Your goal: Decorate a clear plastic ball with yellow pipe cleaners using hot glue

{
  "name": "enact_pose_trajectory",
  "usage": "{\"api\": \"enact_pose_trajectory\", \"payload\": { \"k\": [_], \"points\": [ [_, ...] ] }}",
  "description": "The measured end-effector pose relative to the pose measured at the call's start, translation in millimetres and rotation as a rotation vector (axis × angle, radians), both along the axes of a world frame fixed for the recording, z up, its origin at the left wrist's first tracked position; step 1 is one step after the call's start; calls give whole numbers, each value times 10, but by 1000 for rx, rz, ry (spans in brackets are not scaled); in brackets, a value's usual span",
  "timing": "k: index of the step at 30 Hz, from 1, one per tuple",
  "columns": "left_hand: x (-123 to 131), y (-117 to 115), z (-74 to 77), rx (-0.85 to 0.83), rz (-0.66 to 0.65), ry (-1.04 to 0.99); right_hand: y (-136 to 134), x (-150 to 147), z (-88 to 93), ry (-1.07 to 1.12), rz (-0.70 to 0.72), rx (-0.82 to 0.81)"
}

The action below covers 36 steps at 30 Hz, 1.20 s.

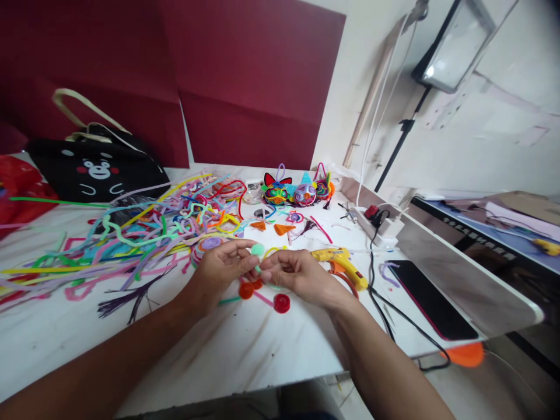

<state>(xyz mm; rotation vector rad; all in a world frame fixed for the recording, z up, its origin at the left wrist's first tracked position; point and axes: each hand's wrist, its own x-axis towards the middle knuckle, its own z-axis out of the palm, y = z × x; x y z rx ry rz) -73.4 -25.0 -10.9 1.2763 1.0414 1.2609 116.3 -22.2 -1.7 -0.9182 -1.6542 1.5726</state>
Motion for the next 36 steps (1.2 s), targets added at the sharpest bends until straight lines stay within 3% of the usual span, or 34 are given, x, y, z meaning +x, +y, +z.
{"api": "enact_pose_trajectory", "payload": {
  "k": [10,16,23,36],
  "points": [
    [7,-2,8,-54,21,-33,3,28,-33,-64,-14,14],
    [-49,93,28,-20,210,-156,29,122,6,-150,13,163],
    [-55,120,64,0,320,-243,25,119,69,-77,-34,164],
    [-27,57,66,-46,166,-228,69,61,-59,-146,-172,292]
  ]
}}
